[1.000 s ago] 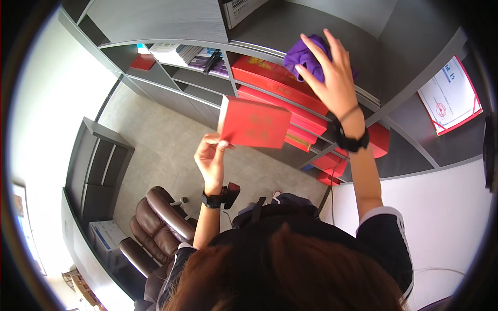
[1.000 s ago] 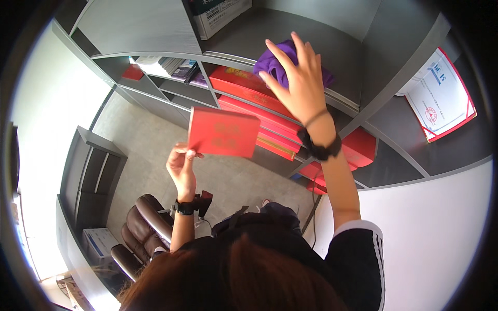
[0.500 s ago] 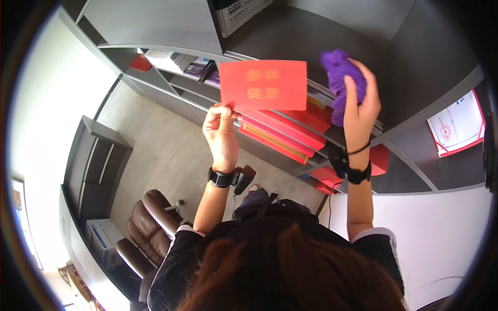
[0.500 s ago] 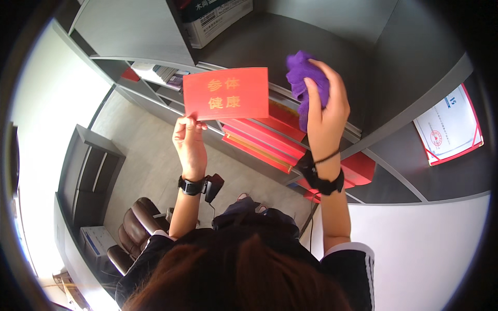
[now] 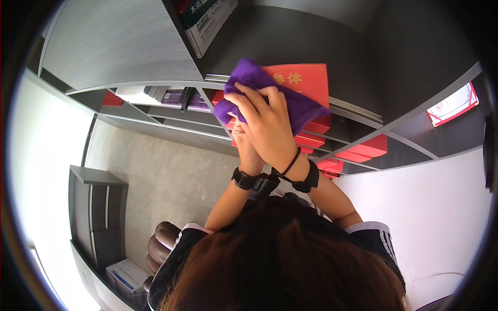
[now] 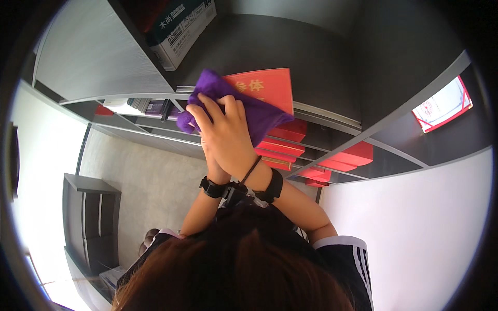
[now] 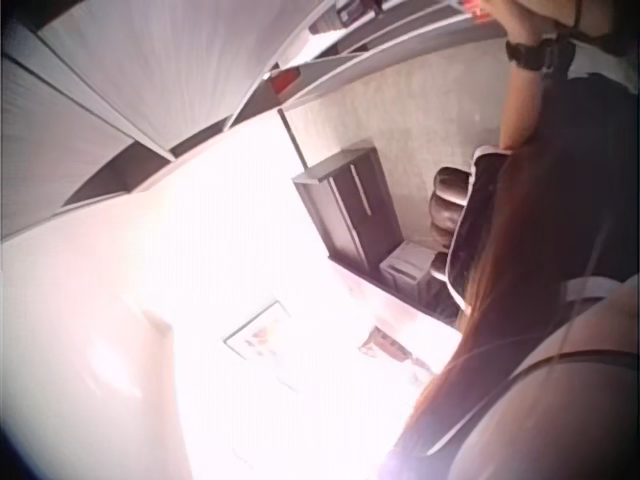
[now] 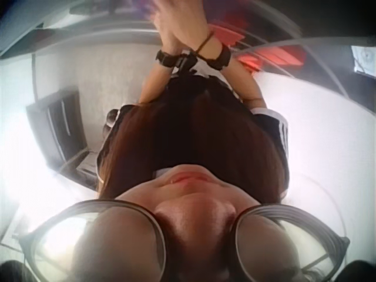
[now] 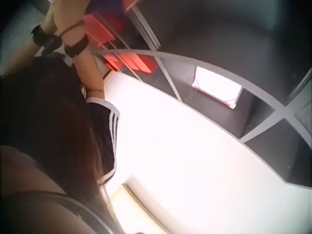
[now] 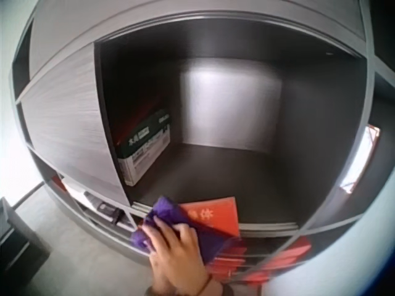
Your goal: The person wipes down several red decorative boxes and the interior surfaces of a grey shelving unit with a purple cloth.
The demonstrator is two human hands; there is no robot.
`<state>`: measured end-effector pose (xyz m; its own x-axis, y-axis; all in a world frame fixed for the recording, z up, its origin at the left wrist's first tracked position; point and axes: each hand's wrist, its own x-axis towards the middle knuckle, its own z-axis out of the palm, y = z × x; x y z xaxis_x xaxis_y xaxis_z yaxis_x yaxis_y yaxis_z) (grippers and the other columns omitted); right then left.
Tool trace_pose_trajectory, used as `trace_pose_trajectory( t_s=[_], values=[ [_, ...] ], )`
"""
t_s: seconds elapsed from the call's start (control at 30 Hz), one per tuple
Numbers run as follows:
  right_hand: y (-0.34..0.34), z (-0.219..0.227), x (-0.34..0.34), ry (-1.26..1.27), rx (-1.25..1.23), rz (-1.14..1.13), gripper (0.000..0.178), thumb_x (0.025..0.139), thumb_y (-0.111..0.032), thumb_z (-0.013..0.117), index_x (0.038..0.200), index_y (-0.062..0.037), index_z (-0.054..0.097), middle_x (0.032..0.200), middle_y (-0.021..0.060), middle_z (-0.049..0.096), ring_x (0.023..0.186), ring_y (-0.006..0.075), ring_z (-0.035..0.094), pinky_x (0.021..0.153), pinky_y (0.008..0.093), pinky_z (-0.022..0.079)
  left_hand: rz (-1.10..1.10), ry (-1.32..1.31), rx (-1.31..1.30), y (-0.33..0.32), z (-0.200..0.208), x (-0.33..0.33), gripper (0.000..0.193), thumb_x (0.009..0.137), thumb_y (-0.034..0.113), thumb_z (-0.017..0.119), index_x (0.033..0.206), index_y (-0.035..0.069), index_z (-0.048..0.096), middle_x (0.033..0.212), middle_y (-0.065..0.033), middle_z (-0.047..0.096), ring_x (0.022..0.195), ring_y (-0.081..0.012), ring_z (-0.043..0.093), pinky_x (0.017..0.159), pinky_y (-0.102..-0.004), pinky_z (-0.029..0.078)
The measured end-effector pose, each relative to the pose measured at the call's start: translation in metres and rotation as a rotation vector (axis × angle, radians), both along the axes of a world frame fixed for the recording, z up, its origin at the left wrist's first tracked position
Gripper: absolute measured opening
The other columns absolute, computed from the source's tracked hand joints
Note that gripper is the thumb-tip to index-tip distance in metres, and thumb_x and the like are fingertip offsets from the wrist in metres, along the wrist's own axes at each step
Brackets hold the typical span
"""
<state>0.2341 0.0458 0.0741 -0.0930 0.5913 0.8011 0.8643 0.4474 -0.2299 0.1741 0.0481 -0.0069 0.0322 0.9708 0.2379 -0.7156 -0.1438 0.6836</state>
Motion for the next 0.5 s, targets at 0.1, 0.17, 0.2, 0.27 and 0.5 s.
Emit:
trace_pose_trajectory(
  t_s=[0.1,0.17,0.2,0.27,0.5],
  values=[
    [-0.003,0.018,0.007,0.426,-0.172,0.244,0.030,0.081,-0.008,0.066,0.111,-0.0063,0.063,0.105,0.0111,0.064,0.088,0.0267,0.054,0.083,0.0353,0.045,-0.104,-0.081,-0.174,0.013,-0.010,-0.010,0.024,0.095,0.005,0.054,0.119,0.004,0.052,0.109,-0.0043,0.060,0.097,-0.0126,0.060,0.083,-0.0268,0.051],
    [-0.021,0.032,0.016,0.760,-0.130,0.304,0.025,0.088,-0.005,0.061,0.113,-0.0040,0.061,0.102,0.0096,0.065,0.090,0.0210,0.059,0.082,0.0319,0.048,-0.082,-0.119,-0.076,0.022,-0.012,-0.012,0.008,0.095,0.006,0.057,0.100,0.003,0.062,0.102,-0.0042,0.063,0.092,-0.0125,0.062,0.085,-0.0276,0.051],
    [-0.029,0.027,0.024,0.917,-0.108,0.150,0.027,0.090,-0.005,0.057,0.117,-0.0022,0.058,0.104,0.0074,0.063,0.092,0.0166,0.059,0.082,0.0293,0.048,-0.119,-0.119,0.014,0.022,-0.010,-0.014,0.008,0.097,0.008,0.056,0.097,0.001,0.061,0.098,-0.0063,0.063,0.089,-0.0153,0.063,0.085,-0.0295,0.052],
    [-0.041,0.035,0.039,1.069,0.313,-0.082,0.030,0.091,-0.007,0.056,0.120,-0.0007,0.055,0.110,0.0086,0.061,0.095,0.0172,0.059,0.084,0.0299,0.048,-0.102,-0.105,-0.011,0.022,-0.003,-0.012,0.009,0.096,0.009,0.057,0.097,0.000,0.061,0.097,-0.0076,0.063,0.088,-0.0172,0.063,0.084,-0.0302,0.052],
    [-0.034,0.026,0.053,0.147,0.264,-0.412,0.031,0.084,-0.007,0.065,0.114,-0.0030,0.060,0.118,0.0113,0.063,0.103,0.0264,0.055,0.093,0.0372,0.041,-0.157,-0.021,0.048,0.024,-0.006,-0.014,0.010,0.096,0.011,0.058,0.095,0.002,0.062,0.093,-0.0057,0.063,0.086,-0.0147,0.061,0.085,-0.0306,0.052]
  ],
)
